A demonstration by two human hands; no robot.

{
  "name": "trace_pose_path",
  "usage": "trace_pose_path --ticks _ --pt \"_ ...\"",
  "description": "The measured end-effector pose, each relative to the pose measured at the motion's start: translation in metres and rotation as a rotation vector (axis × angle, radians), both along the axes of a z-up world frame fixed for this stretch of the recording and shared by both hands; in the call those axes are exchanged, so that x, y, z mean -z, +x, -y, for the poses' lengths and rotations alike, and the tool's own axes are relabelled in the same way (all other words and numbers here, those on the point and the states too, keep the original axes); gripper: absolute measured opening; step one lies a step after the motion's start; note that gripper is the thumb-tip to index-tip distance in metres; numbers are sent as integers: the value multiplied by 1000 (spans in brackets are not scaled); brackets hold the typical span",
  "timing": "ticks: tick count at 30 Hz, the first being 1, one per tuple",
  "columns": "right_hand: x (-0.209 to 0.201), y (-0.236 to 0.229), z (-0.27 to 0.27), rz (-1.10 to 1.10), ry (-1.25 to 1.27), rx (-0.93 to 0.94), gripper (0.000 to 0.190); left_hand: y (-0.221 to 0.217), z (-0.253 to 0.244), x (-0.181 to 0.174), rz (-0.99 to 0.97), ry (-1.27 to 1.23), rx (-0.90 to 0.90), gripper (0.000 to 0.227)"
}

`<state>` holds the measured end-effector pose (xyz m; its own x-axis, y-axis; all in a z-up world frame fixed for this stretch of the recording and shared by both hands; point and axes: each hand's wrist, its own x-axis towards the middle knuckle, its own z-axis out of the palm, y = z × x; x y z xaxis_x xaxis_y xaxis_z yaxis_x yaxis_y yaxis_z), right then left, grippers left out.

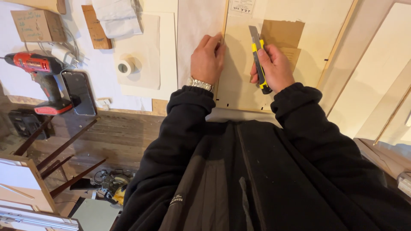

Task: The recorder is carefully opening the back of a framed drawing to inspect or remove it.

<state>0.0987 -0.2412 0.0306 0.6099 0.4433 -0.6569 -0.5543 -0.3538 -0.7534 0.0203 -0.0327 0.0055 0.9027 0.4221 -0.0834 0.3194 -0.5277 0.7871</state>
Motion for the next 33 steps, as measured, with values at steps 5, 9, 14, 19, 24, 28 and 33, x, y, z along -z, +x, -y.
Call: trace_pose_path --ticks 5,9,14,19,24,28,33 --pt "-17 31 -25 129 -98 -63 27 0 -19 20 -63 -168 23 28" --pt "-36 72 -57 267 -259 -162 27 31 -35 -2 -138 -253 47 44" --pt "-39 103 -74 245 -279 -214 29 61 -34 14 -96 -150 44 47" --pt "-43 110 -74 224 -302 -322 28 68 -33 10 -158 -128 36 54" --pt "-43 112 -74 216 -329 -329 28 68 -34 6 -181 -125 42 55" --pt "-48 113 -78 194 -357 -321 28 70 -33 3 -217 -132 40 56" --pt "-40 115 -73 142 -262 -286 28 69 -34 5 -204 -129 50 57"
